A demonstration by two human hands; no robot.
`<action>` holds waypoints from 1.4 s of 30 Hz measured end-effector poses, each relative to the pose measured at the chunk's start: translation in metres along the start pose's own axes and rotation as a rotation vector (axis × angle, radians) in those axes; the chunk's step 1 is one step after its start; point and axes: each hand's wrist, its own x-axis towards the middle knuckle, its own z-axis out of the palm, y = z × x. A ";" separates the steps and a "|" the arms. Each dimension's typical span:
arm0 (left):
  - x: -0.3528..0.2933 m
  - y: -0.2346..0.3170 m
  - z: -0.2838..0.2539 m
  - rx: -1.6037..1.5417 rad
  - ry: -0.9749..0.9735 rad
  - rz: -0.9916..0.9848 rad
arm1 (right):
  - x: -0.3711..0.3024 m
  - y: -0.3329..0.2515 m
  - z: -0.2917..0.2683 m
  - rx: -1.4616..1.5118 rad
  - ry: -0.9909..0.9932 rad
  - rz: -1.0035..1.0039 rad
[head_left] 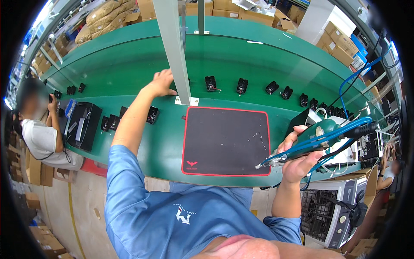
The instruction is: Using a pneumatic screwdriver to secure components on an assembly line.
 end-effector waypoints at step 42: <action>-0.156 0.245 0.078 -0.716 0.267 0.271 | -0.010 0.028 0.071 0.067 -0.182 -0.243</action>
